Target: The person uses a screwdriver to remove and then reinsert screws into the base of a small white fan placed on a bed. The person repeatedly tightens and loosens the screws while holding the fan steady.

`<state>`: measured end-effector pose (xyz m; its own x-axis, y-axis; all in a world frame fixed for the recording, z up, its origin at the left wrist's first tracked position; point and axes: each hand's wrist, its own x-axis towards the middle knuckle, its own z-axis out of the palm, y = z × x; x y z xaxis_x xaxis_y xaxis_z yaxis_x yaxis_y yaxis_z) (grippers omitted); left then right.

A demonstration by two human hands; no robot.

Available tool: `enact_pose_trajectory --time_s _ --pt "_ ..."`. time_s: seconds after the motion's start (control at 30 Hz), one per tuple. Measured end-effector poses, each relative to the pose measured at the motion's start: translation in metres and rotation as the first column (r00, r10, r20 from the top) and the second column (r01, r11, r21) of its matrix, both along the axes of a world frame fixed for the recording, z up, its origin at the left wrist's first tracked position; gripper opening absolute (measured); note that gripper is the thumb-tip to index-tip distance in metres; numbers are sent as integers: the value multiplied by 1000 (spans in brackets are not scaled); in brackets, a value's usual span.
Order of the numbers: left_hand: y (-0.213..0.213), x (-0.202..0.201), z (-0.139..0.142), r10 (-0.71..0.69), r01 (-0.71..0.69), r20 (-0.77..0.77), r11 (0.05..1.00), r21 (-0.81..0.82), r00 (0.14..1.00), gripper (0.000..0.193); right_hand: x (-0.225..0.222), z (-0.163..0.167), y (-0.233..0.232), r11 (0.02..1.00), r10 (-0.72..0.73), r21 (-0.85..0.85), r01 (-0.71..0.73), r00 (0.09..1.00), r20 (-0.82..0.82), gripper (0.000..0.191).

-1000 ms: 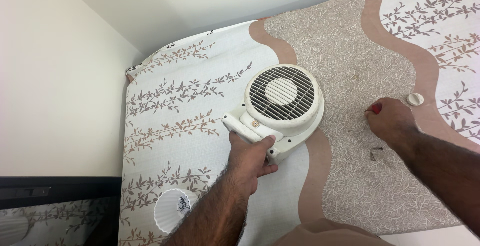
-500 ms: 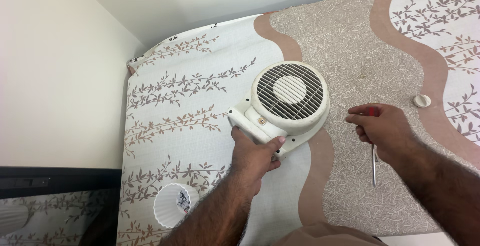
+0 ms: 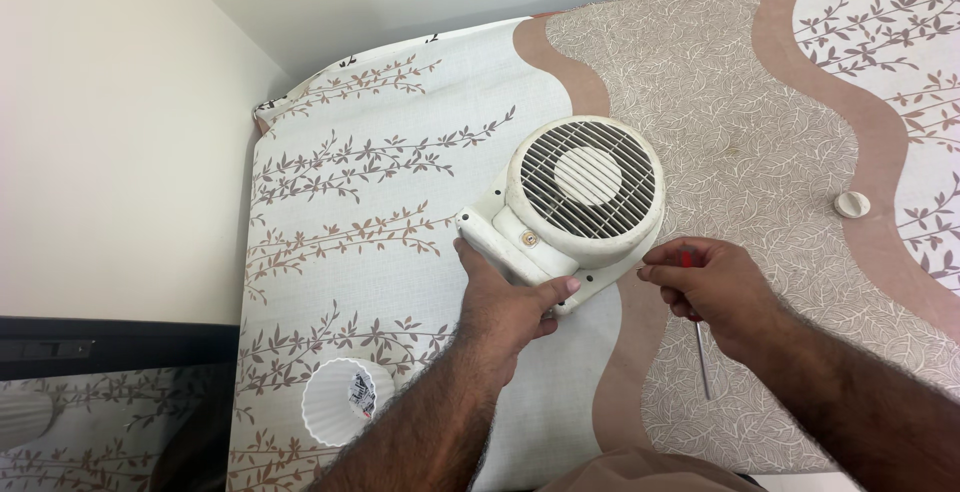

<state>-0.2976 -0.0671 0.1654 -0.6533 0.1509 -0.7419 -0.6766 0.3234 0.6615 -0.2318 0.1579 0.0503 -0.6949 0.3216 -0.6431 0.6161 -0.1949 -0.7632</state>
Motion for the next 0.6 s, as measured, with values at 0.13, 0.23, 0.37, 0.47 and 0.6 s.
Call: enact_pose_trajectory --time_s 0.13,0.23,0.37,0.47,0.6 --pt "-2 -3 -4 3 -3 9 1000 0 1000 117 0 -2 5 995 -88 -35 89 996 30 21" --pt "-3 -7 -7 16 -17 20 1000 17 1000 116 -5 0 14 981 -184 -50 186 982 45 20" --pt "-2 -9 -9 18 -18 34 1000 3 999 114 -16 5 29 955 -292 -52 294 956 36 16" --pt "2 -7 -9 28 -28 6 999 -39 1000 110 -25 10 35 954 -298 -22 298 955 -11 15" --pt "7 -14 -7 22 -20 13 990 -137 1000 102 -36 19 39 968 -235 85 235 972 -10 17"
